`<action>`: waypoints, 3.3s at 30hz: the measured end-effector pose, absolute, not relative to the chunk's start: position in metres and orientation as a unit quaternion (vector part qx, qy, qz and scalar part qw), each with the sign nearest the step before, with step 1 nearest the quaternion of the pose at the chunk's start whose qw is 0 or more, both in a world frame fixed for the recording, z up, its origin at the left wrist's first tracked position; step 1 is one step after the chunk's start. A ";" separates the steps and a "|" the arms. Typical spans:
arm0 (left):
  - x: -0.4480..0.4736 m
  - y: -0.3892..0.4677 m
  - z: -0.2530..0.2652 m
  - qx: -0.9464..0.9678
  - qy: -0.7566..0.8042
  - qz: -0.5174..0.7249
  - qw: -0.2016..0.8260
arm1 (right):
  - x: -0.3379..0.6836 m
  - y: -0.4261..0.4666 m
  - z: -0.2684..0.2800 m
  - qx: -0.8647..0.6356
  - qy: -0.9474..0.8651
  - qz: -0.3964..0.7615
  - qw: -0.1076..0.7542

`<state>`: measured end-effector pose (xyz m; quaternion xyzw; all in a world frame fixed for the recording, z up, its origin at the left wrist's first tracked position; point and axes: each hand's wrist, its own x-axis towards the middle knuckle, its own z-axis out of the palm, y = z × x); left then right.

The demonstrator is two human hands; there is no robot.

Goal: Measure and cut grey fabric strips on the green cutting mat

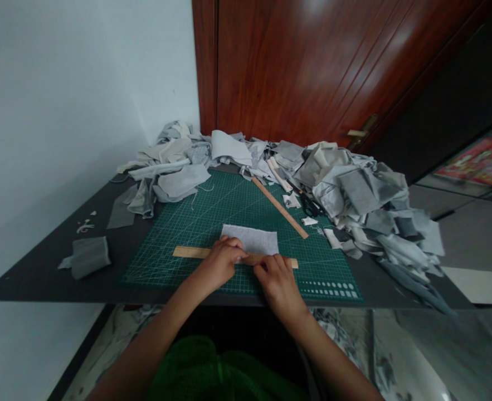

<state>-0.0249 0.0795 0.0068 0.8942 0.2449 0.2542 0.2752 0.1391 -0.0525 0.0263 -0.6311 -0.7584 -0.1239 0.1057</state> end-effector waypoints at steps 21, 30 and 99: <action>-0.025 0.083 -0.005 0.886 0.218 0.303 0.275 | 0.198 -0.083 0.023 -0.666 -0.705 -0.053 0.239; -0.032 0.076 0.017 0.895 0.237 0.244 0.289 | 0.139 -0.026 0.022 -0.598 -0.665 0.136 0.427; -0.047 0.054 0.007 0.956 0.206 0.187 0.095 | 0.123 -0.044 0.059 -0.678 -0.728 0.093 0.050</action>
